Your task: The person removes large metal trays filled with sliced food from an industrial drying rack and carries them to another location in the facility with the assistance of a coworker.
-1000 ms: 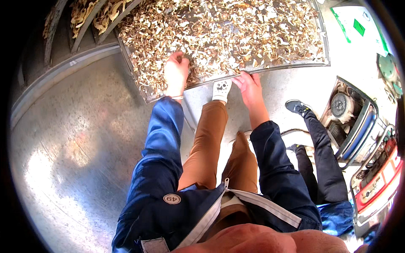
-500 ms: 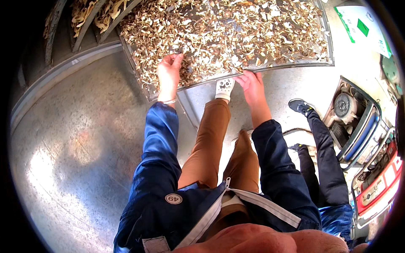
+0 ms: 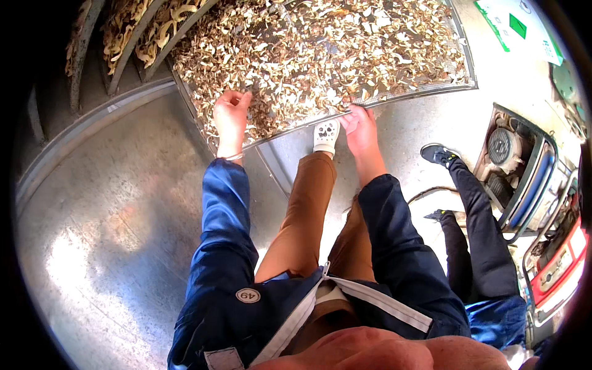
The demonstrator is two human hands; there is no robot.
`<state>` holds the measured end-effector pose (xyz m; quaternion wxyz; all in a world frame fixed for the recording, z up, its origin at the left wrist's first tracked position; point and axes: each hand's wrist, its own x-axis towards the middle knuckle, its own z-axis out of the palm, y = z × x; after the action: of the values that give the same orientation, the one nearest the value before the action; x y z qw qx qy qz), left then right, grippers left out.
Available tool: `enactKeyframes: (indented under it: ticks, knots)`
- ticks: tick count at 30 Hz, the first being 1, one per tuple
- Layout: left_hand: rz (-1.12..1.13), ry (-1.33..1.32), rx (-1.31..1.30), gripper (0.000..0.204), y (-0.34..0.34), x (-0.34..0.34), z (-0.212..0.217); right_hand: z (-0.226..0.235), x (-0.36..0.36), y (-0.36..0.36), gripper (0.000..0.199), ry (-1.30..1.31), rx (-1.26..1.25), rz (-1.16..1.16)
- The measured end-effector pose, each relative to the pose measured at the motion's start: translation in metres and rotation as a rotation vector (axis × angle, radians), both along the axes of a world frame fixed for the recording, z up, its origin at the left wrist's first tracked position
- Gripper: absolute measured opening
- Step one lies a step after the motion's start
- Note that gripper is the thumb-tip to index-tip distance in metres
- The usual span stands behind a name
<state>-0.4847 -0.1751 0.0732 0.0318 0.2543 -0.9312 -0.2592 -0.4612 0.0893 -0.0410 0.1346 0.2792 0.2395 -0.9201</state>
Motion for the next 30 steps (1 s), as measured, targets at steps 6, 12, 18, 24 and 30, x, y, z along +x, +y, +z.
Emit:
enactKeyframes:
  ticks: [6,12,18,24,30]
  knots:
    - [-0.143,0.232,-0.131,0.017,-0.015,-0.04,-0.007,0.009,0.003,0.0,0.035,0.0,0.037,-0.007]
    - [-0.465,0.42,-0.261,0.011,0.025,-0.15,0.005,0.014,-0.001,0.005,0.037,-0.148,0.021,-0.002]
    - [-0.755,0.645,-0.422,0.01,0.083,-0.276,0.002,0.02,-0.005,0.0,0.037,-0.18,0.061,0.039]
    - [-0.832,0.54,-0.474,0.03,0.144,-0.327,0.033,0.017,-0.005,0.001,0.037,-0.226,0.039,0.029]
    - [-0.808,0.554,-0.589,0.021,0.15,-0.333,0.03,0.012,-0.006,0.003,0.039,-0.214,0.043,0.051]
